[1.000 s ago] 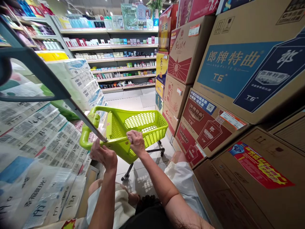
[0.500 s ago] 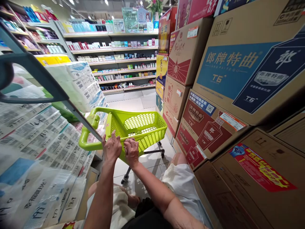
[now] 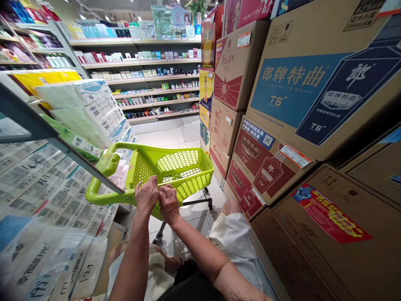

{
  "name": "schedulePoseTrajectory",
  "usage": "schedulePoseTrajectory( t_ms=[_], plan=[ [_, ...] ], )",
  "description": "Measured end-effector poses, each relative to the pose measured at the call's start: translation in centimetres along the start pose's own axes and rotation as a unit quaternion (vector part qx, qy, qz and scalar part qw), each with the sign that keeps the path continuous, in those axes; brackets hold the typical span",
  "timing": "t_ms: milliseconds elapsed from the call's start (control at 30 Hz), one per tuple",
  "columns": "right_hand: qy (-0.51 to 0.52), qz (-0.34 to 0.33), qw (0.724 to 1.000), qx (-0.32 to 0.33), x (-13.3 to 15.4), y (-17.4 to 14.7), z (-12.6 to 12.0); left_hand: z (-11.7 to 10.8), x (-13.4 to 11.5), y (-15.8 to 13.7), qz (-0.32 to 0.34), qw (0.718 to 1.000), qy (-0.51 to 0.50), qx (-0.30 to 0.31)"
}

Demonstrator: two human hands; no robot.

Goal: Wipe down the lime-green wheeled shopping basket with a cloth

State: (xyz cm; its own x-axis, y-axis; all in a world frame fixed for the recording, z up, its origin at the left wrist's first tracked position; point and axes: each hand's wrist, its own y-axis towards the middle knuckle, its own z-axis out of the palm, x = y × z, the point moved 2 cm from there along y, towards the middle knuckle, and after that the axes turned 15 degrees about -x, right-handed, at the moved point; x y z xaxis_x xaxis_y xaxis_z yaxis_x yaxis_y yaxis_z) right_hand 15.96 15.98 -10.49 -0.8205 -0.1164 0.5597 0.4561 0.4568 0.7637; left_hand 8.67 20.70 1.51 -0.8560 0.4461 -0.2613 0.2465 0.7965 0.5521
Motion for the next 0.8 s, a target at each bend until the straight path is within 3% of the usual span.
schedulePoseTrajectory(
  t_ms=[100, 233, 333, 500, 567, 700, 800],
  plan=[
    [0.006, -0.029, 1.0, 0.001, -1.0, 0.2, -0.3, 0.7, -0.3, 0.0, 0.016, 1.0, -0.012, 0.023],
    [-0.086, 0.096, 0.989, -0.078, -6.4, 1.0, -2.7, 0.9, 0.0, -0.2, 0.015, 1.0, -0.011, 0.022],
    [-0.136, 0.152, 0.973, -0.105, -7.6, 1.0, -3.2, 1.3, -1.0, -0.3, 0.022, 0.999, 0.021, 0.023],
    [-0.059, 0.015, 0.998, -0.031, -6.7, 0.3, -1.8, 2.3, -2.5, -0.5, 0.041, 0.996, 0.057, 0.048],
    [-0.078, 0.059, 0.992, -0.075, -8.7, 0.7, -2.7, 2.4, -2.1, -0.6, 0.046, 0.996, 0.052, 0.054],
    [-0.132, 0.197, 0.956, -0.172, -13.9, 2.2, -5.5, 2.4, -1.9, -0.5, 0.045, 0.995, 0.068, 0.051],
    [-0.129, 0.193, 0.954, -0.188, -15.0, 2.7, -6.1, 2.9, -3.0, 0.0, 0.047, 0.994, 0.081, 0.064]
  ],
)
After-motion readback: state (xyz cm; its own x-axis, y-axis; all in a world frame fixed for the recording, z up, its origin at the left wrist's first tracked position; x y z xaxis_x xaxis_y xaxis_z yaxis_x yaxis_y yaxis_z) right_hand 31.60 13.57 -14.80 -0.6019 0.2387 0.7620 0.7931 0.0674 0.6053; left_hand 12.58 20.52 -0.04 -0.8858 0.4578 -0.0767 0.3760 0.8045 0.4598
